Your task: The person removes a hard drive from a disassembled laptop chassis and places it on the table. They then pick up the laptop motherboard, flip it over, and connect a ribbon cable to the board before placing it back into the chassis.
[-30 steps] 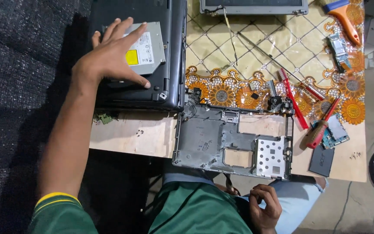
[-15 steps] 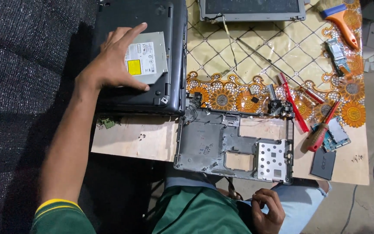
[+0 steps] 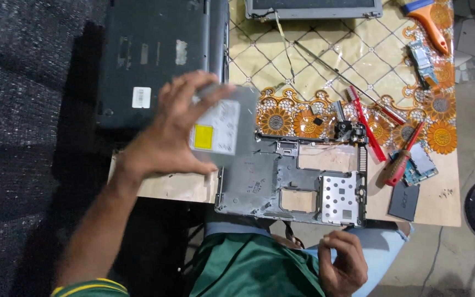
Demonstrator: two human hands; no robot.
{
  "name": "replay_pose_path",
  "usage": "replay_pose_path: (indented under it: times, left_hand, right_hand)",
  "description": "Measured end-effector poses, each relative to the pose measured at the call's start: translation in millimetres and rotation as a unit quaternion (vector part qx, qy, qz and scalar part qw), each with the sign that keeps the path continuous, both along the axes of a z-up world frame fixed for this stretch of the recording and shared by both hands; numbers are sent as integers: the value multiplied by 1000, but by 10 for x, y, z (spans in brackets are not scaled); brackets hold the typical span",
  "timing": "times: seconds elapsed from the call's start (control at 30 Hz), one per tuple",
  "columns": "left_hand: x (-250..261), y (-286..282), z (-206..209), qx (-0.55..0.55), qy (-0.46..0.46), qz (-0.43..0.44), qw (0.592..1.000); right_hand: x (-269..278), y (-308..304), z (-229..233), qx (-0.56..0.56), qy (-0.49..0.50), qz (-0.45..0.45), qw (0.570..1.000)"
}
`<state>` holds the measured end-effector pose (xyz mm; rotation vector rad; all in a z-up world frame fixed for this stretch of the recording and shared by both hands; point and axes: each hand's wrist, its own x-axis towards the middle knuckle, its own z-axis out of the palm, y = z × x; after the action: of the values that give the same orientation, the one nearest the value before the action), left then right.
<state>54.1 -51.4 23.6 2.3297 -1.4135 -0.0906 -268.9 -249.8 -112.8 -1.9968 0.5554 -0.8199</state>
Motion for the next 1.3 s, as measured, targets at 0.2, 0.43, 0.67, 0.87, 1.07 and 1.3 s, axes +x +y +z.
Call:
replay_pose_path:
  times: [0.2, 0.43, 0.67, 0.87, 1.07, 1.3]
  left_hand:
    - [-787, -328, -453, -22, 72, -30, 997]
    - [-1203, -472, -719, -49, 163, -17, 985]
    - [-1165, -117, -885, -177, 271, 84, 942]
    - [-1095, 118, -1153, -199, 264, 335, 882]
    - [-1029, 16, -1338, -154, 181, 351, 906]
    - [-865, -167, -1582, -69, 116, 342, 930]
  right_hand:
    - [483, 59, 520, 327, 12, 82, 942]
    - [686, 162, 358, 432, 60, 7, 900]
    - [841, 48, 400, 444, 104, -42, 889]
    - [977, -9, 408, 418, 139, 0, 898]
    - [1036, 27, 314, 415, 167, 34, 894]
    - [1055, 46, 279, 406, 166, 41, 898]
